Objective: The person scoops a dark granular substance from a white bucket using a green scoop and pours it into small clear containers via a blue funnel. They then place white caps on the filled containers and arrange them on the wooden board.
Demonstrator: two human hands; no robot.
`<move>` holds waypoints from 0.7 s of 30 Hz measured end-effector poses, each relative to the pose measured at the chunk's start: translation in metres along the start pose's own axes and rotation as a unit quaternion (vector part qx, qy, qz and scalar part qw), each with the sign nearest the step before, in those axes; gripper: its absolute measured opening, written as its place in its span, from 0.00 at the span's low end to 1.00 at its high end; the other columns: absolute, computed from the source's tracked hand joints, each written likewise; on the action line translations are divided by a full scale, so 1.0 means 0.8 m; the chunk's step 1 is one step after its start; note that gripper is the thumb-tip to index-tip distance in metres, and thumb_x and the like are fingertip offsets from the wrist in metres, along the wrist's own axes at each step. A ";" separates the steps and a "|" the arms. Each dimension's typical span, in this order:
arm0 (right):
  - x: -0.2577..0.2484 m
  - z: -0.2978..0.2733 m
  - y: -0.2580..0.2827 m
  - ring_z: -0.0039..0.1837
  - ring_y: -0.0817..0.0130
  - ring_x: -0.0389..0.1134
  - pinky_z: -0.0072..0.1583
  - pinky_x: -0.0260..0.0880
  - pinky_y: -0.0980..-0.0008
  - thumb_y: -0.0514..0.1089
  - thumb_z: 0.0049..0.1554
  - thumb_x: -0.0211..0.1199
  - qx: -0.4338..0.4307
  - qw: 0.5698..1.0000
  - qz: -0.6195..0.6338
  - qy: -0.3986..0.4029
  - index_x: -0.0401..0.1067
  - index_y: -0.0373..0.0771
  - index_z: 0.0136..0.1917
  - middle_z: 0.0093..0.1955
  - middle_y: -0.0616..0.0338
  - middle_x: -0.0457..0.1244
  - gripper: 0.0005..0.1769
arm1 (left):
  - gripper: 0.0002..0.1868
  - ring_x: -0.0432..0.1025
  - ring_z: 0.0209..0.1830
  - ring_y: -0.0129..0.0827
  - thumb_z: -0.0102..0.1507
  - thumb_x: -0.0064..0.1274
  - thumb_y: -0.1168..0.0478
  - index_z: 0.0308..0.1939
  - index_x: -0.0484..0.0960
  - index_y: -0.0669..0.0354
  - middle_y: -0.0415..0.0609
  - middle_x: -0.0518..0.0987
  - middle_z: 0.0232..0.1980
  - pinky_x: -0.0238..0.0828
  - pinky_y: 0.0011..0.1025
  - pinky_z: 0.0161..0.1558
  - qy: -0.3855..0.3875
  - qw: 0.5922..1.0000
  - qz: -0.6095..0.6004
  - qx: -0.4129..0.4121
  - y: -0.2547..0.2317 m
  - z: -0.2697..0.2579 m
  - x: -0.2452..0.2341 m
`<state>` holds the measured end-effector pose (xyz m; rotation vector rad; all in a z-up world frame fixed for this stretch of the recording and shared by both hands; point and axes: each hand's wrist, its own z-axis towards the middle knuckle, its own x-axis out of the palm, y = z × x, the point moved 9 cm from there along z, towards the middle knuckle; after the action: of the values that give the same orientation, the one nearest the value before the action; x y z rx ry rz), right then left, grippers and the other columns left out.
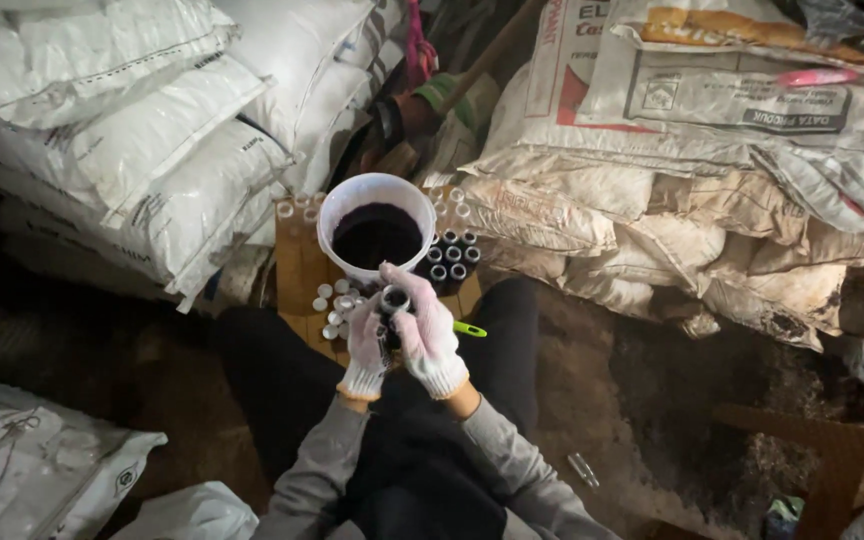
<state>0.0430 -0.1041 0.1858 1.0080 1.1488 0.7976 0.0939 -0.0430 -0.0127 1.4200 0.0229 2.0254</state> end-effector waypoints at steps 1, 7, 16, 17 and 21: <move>-0.002 0.002 0.003 0.65 0.43 0.69 0.68 0.68 0.47 0.55 0.62 0.55 -0.047 0.999 0.006 -0.006 0.66 0.56 0.73 0.64 0.48 0.67 0.26 | 0.17 0.73 0.57 0.38 0.73 0.39 0.65 0.59 0.73 0.79 0.68 0.77 0.58 0.70 0.33 0.59 -0.015 0.879 0.464 0.110 -0.002 0.006 0.046; -0.007 -0.007 0.017 0.68 0.52 0.68 0.66 0.70 0.53 0.57 0.66 0.50 -0.220 0.975 0.021 -0.027 0.69 0.49 0.72 0.68 0.55 0.65 0.25 | 0.29 0.74 0.31 0.34 0.70 0.32 0.44 0.43 0.81 0.66 0.52 0.84 0.39 0.71 0.31 0.39 -0.018 0.557 0.824 0.107 0.002 0.024 0.111; -0.025 -0.023 0.019 0.66 0.50 0.69 0.66 0.69 0.52 0.49 0.64 0.59 -0.325 0.943 0.011 -0.075 0.72 0.39 0.69 0.63 0.50 0.68 0.23 | 0.21 0.74 0.46 0.48 0.69 0.46 0.51 0.51 0.78 0.67 0.58 0.79 0.47 0.69 0.40 0.53 -0.036 0.413 0.895 0.163 -0.067 -0.009 0.033; -0.029 -0.031 0.026 0.63 0.49 0.71 0.65 0.70 0.51 0.45 0.63 0.61 -0.380 0.920 -0.005 -0.100 0.75 0.36 0.66 0.58 0.50 0.71 0.20 | 0.12 0.71 0.40 0.55 0.65 0.56 0.59 0.44 0.76 0.65 0.60 0.76 0.38 0.69 0.46 0.48 -0.045 0.182 0.963 0.192 -0.079 -0.020 0.023; -0.029 -0.042 0.019 0.62 0.49 0.71 0.64 0.71 0.52 0.46 0.61 0.65 -0.393 0.913 -0.005 -0.107 0.80 0.38 0.60 0.56 0.51 0.71 0.16 | 0.08 0.71 0.38 0.32 0.68 0.43 0.64 0.33 0.74 0.54 0.41 0.75 0.35 0.67 0.31 0.46 -0.067 -0.281 0.953 0.096 -0.043 0.016 0.030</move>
<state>0.0050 -0.1120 0.2051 0.3918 0.5442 0.9967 0.1170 -0.0079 -0.0004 0.1275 0.9732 -0.1204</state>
